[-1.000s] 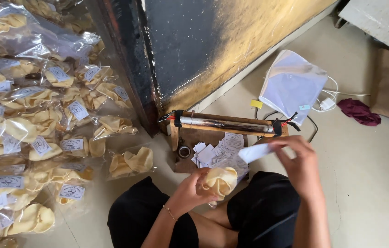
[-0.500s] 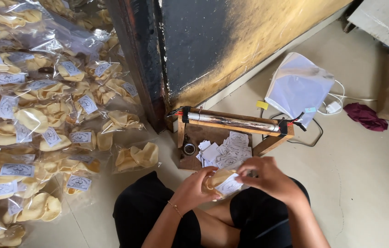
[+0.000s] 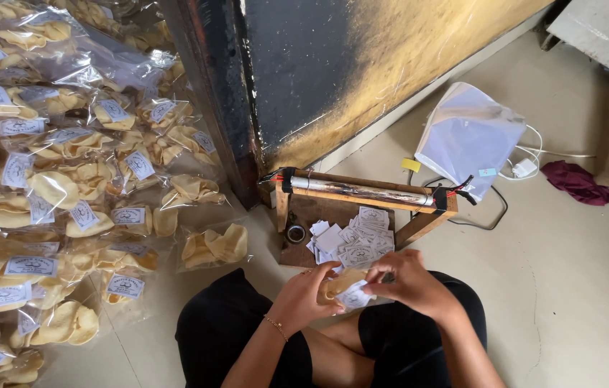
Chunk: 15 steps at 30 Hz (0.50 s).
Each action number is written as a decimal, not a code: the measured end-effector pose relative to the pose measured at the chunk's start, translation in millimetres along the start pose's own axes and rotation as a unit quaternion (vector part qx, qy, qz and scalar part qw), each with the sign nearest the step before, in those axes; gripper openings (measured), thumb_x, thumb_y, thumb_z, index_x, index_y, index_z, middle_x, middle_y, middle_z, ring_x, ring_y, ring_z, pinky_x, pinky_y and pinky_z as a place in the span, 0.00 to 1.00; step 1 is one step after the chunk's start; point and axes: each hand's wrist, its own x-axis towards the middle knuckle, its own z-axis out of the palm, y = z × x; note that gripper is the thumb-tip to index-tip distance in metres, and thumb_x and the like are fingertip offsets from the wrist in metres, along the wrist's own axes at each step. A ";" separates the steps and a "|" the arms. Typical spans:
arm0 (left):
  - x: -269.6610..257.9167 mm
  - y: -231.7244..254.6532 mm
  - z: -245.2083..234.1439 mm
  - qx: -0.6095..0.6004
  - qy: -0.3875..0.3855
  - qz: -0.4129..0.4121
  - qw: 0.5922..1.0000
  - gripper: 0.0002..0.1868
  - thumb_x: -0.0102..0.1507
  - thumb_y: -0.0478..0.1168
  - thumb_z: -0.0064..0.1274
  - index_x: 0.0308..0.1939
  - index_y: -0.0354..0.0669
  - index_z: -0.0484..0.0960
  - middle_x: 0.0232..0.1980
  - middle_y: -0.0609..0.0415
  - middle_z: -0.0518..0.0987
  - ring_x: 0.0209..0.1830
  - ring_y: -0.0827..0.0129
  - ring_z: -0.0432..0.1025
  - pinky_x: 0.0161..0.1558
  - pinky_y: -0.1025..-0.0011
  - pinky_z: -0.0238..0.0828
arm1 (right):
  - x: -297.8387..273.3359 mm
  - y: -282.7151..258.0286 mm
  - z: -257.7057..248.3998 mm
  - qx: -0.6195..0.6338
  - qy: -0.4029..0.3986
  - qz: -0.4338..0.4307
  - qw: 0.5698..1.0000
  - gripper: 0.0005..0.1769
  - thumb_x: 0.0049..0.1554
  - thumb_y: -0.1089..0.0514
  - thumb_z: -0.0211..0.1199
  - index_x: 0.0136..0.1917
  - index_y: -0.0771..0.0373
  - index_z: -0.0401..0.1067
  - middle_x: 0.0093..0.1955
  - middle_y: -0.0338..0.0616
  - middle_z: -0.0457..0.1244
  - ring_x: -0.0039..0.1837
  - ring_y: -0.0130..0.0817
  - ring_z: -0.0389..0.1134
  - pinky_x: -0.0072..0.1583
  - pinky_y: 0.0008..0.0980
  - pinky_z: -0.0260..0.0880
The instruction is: Manually packaging snacks into plastic bags with labels and sealing them using a heat sealer.
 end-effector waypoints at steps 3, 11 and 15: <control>1.5 -0.6 0.1 0.010 0.000 0.016 1.000 0.46 0.46 0.46 0.71 0.68 0.54 0.69 0.55 0.57 0.84 0.50 0.65 0.80 0.49 0.67 0.75 | -4.7 -7.9 4.6 0.009 0.009 -0.027 1.000 0.12 0.45 0.42 0.79 0.36 0.49 0.85 0.36 0.26 0.74 0.54 0.25 0.63 0.69 0.32 0.44; -1.0 13.5 11.3 -0.162 0.138 0.066 0.975 0.46 0.46 0.41 0.75 0.66 0.43 0.69 0.59 0.52 0.82 0.56 0.65 0.79 0.55 0.70 0.77 | -14.5 35.4 23.1 0.395 0.246 -0.156 0.871 0.24 0.50 0.64 0.70 0.61 0.65 0.75 0.61 0.48 0.69 0.66 0.40 0.68 0.71 0.40 0.63; 0.4 31.0 20.4 -0.169 0.134 0.093 0.972 0.46 0.48 0.39 0.73 0.67 0.41 0.67 0.61 0.47 0.81 0.57 0.60 0.80 0.55 0.69 0.78 | -7.9 32.7 55.6 0.471 0.335 -0.155 0.801 0.09 0.55 0.70 0.67 0.50 0.69 0.77 0.51 0.49 0.71 0.50 0.32 0.70 0.57 0.30 0.72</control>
